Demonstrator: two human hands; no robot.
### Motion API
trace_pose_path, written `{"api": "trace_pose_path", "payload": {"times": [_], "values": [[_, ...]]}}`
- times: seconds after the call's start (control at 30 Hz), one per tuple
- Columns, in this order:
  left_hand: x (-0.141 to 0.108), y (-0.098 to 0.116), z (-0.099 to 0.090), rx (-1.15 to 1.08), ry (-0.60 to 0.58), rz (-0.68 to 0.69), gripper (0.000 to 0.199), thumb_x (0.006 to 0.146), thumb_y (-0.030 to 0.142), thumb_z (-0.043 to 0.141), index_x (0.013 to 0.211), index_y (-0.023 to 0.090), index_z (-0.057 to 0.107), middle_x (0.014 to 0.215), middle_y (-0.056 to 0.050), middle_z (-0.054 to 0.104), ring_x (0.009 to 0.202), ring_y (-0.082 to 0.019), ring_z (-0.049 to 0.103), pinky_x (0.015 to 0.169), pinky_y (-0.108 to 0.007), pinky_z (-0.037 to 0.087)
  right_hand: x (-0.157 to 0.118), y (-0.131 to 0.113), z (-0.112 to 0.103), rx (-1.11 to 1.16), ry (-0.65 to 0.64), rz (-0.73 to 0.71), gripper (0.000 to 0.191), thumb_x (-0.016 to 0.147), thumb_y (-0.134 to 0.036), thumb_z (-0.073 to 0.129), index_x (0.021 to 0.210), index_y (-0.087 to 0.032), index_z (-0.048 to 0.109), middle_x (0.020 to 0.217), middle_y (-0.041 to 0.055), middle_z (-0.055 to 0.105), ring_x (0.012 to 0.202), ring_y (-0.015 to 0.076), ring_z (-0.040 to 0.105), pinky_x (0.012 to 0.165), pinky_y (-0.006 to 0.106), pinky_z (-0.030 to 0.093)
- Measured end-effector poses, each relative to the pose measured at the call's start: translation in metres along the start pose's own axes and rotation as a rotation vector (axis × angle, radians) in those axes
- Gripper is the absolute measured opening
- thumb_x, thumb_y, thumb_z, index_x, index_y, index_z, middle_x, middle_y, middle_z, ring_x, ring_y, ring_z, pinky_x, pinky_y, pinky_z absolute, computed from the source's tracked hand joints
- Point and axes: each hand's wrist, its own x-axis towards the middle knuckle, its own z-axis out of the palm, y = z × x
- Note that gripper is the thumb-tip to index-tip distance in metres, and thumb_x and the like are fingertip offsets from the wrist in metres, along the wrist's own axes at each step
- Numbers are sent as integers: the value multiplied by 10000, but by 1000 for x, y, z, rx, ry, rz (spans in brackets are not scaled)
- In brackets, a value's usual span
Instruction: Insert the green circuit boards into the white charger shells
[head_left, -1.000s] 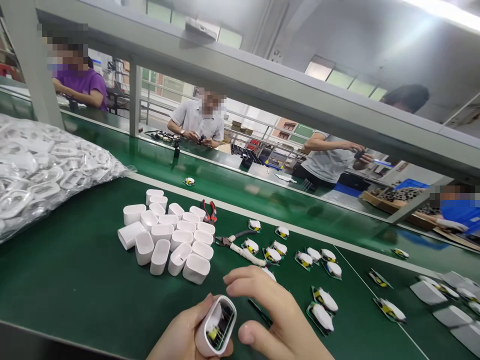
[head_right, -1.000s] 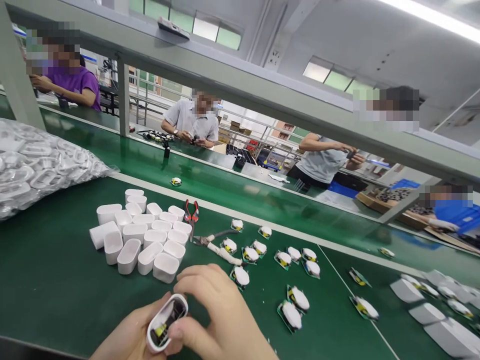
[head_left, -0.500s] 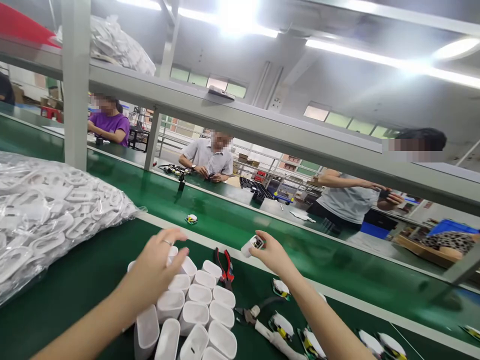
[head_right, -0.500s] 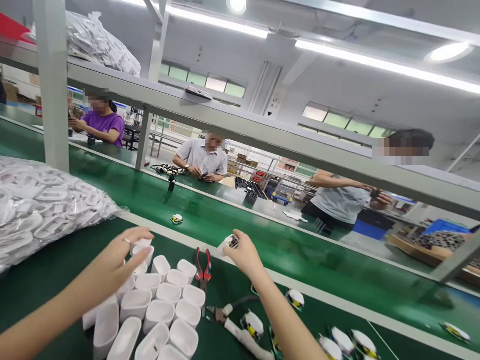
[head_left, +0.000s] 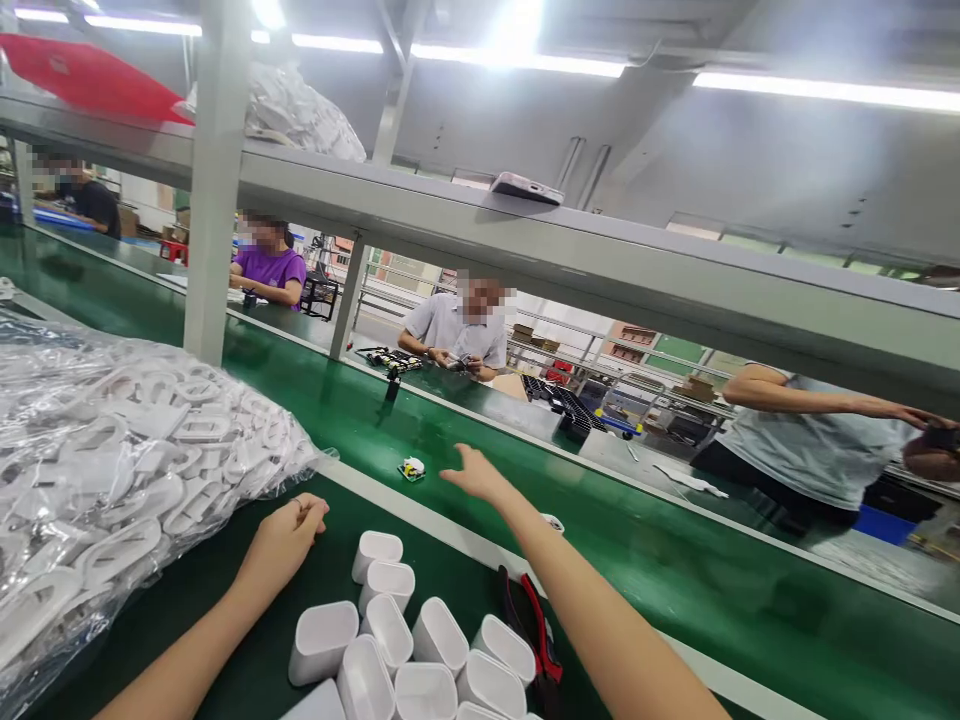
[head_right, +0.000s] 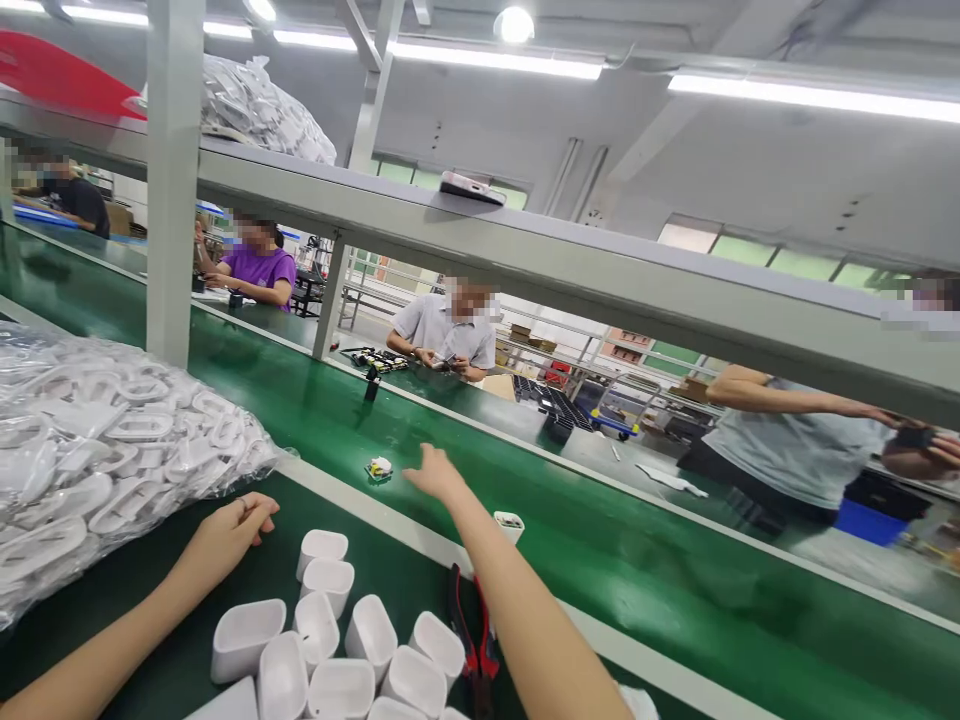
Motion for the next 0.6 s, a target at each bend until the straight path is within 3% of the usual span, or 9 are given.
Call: {"api": "trace_pose_path", "payload": {"times": [0.1, 0.17, 0.3, 0.43, 0.6], "values": [[2, 2, -2, 35, 20, -1, 204, 804, 254, 355, 727, 137, 502, 600, 24, 508, 540, -103, 488, 566, -256, 382, 25, -43, 29, 33, -58, -103, 286, 805, -280, 460, 1065, -160, 455, 1066, 54, 501, 889, 167, 524, 738, 374, 437], [2, 2, -3, 52, 34, 1, 222, 815, 264, 360, 718, 130, 507, 591, 27, 502, 538, -100, 487, 566, -258, 389, 31, -60, 41, 54, -53, -138, 266, 803, -276, 465, 1041, -156, 472, 1043, 50, 513, 878, 163, 528, 734, 370, 438], [3, -1, -3, 73, 50, 3, 246, 820, 304, 379, 727, 121, 515, 607, 25, 511, 554, -96, 499, 580, -266, 412, 16, -66, 37, 153, 22, -220, 252, 801, -267, 468, 1028, -156, 477, 1037, 47, 514, 877, 162, 527, 735, 367, 436], [5, -4, -4, 92, 24, 16, 234, 814, 312, 402, 783, 116, 526, 668, 9, 543, 622, -107, 530, 622, -287, 437, -46, -51, 6, 344, 113, -367, 241, 798, -255, 473, 1017, -156, 480, 1044, 46, 504, 899, 166, 511, 754, 377, 421], [-5, -1, -7, 127, -45, 26, 205, 805, 285, 432, 891, 119, 516, 809, -23, 561, 683, -117, 545, 631, -297, 461, -164, -21, -30, 667, 214, -393, 307, 719, -171, 541, 1015, -173, 460, 1065, 47, 459, 898, 165, 490, 725, 339, 433]]}}
